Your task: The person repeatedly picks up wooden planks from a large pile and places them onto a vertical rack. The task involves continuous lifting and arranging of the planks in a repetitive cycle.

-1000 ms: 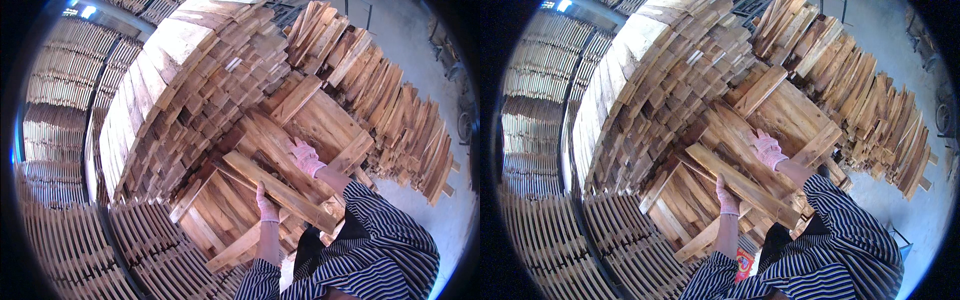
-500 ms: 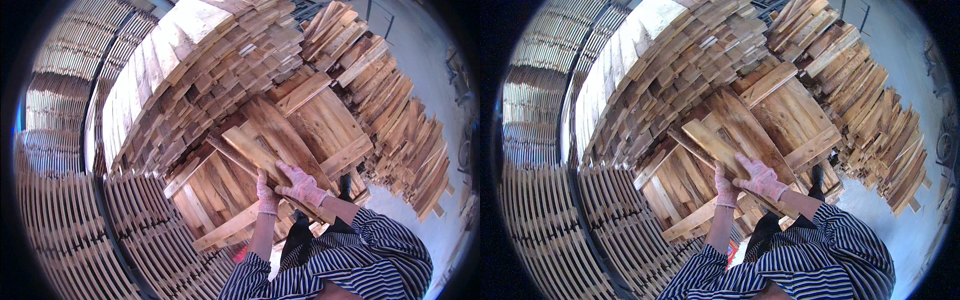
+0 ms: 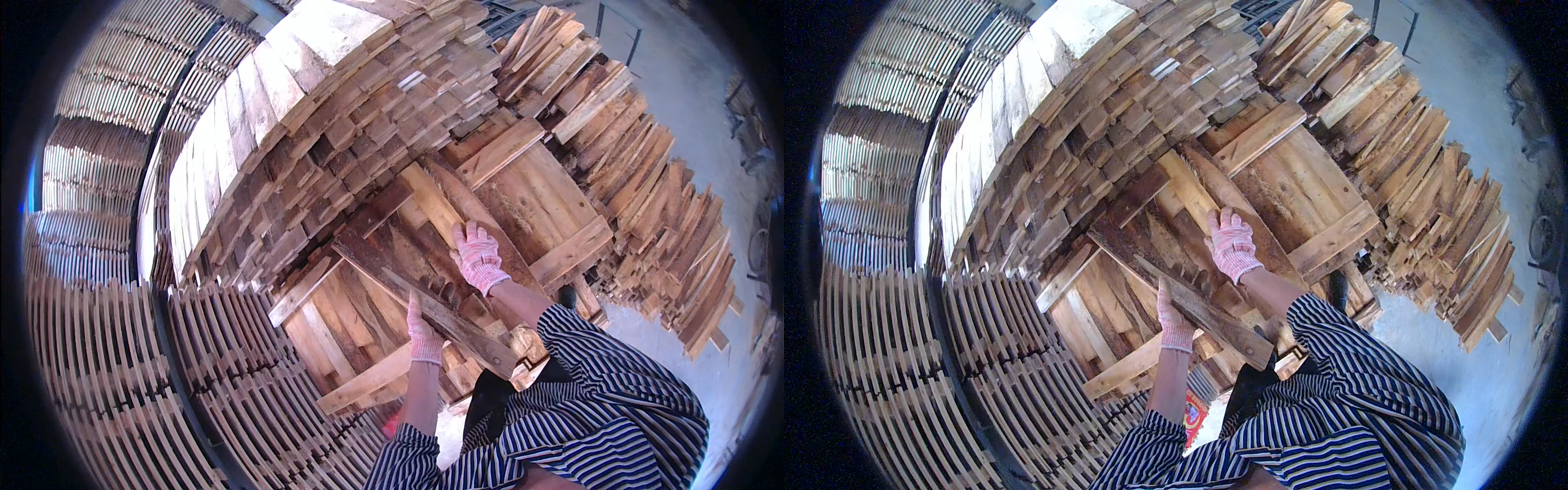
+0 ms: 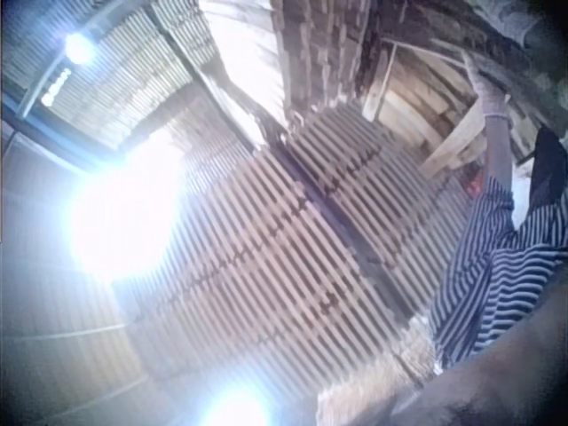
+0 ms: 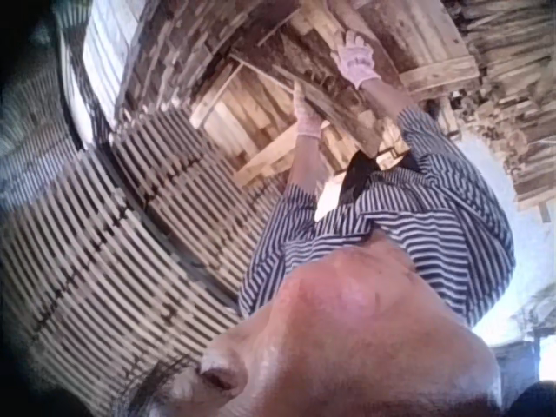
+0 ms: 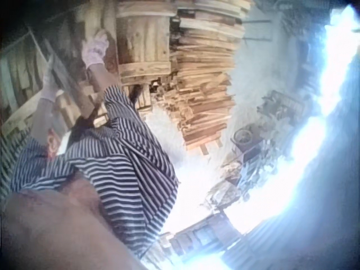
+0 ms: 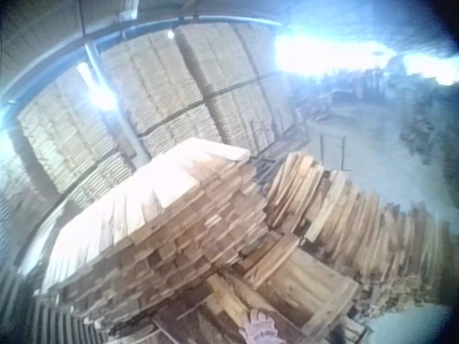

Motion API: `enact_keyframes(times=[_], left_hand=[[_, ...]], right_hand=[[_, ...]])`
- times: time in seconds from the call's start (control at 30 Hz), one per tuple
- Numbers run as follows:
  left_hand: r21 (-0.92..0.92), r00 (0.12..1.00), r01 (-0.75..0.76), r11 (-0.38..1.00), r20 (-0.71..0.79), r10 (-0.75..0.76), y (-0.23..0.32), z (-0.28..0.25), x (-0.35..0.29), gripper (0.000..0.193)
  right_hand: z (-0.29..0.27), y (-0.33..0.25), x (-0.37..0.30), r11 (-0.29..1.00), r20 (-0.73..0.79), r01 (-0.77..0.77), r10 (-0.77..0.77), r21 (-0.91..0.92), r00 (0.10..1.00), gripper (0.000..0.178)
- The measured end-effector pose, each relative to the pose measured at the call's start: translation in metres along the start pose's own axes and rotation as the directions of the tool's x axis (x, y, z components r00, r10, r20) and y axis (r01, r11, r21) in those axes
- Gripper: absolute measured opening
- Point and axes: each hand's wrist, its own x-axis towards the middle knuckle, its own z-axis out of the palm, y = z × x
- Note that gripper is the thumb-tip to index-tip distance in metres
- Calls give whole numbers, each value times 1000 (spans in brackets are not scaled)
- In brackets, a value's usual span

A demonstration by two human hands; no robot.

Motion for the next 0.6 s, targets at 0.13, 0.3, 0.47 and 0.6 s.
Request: enact_keyframes(times=[0.13, 0.3, 0.47, 0.6], left_hand=[[5, 999, 49, 999, -15, -49, 0, 22, 3, 72], [-163, 983, 182, 970, 27, -180, -16, 61, 15, 87], [435, 986, -32, 900, 161, -43, -47, 75, 48, 91], [957, 932, -276, -88, 289, 219, -48, 64, 80, 100]], right_hand=[[-16, -1, -23, 981, -120, 157, -143, 115, 982, 72], [-59, 0, -84, 861, 166, 185, -294, 474, 941, 91], [-84, 58, -63, 850, 131, 45, -133, 525, 982, 87], [-76, 78, -26, 968, -22, -45, 52, 248, 998, 78]])
